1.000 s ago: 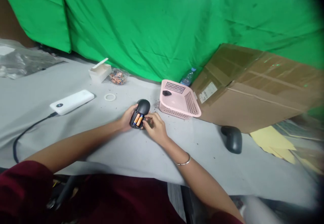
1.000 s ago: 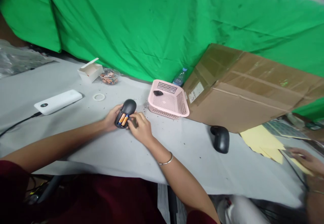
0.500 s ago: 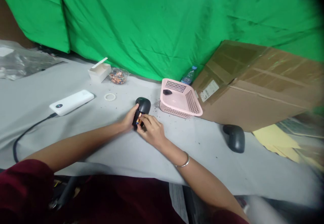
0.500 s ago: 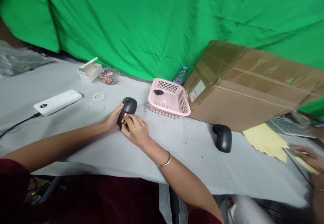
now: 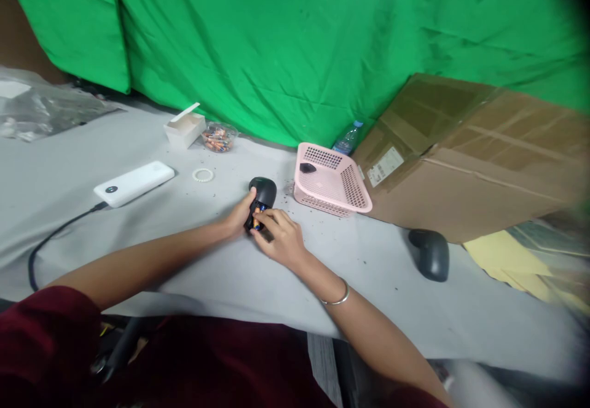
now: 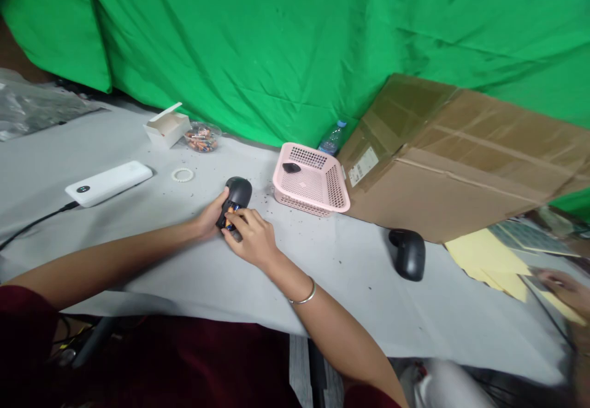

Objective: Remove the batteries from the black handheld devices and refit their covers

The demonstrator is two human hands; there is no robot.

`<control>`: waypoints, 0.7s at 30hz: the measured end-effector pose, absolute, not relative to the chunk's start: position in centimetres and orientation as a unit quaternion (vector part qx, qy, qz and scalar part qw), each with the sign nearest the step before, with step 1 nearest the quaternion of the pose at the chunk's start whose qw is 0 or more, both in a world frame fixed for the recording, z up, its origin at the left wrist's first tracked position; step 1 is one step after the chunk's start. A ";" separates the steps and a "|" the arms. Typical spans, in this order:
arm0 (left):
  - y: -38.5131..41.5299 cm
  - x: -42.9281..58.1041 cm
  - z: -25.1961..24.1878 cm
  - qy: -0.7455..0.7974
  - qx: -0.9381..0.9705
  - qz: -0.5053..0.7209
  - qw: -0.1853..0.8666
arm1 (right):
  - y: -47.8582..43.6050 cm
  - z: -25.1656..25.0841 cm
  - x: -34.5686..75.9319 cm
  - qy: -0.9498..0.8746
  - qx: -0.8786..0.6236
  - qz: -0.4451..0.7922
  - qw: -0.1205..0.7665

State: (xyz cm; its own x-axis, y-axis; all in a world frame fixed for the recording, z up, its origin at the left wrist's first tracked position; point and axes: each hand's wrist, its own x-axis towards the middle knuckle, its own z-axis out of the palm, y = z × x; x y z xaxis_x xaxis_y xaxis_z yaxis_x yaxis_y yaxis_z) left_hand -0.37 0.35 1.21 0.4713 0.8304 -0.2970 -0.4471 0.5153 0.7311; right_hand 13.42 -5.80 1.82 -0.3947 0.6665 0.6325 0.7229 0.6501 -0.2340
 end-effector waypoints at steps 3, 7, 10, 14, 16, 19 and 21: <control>0.4 -0.7 1.4 0.296 0.304 0.376 0.824 | -5.7 1.8 13.5 -0.827 -0.426 -0.018 0.367; 0.7 -0.9 1.8 0.271 0.314 0.371 0.831 | -5.3 1.6 13.6 -0.808 -0.437 0.021 0.394; 1.0 -0.8 1.8 0.281 0.307 0.364 0.833 | -5.0 1.4 13.8 -0.782 -0.448 0.077 0.426; 1.4 -0.8 1.7 0.270 0.318 0.359 0.835 | -4.6 1.3 13.9 -0.739 -0.461 0.145 0.469; 1.5 -0.7 1.6 0.256 0.326 0.354 0.839 | -4.6 1.3 13.8 -0.723 -0.463 0.165 0.486; 1.5 -0.8 1.8 0.251 0.335 0.352 0.837 | -4.5 1.4 13.8 -0.719 -0.457 0.178 0.493; 1.6 -1.0 1.8 0.249 0.341 0.347 0.838 | -4.4 1.4 13.9 -0.718 -0.455 0.184 0.494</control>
State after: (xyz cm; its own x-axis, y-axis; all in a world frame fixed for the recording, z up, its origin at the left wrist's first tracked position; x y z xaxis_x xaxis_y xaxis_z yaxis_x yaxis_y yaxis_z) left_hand -0.99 1.55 1.82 0.6359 0.7503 -0.1807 -0.4114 0.5277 0.7431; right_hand 13.86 -4.43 1.37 -0.0980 0.8347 0.5419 0.4711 0.5186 -0.7136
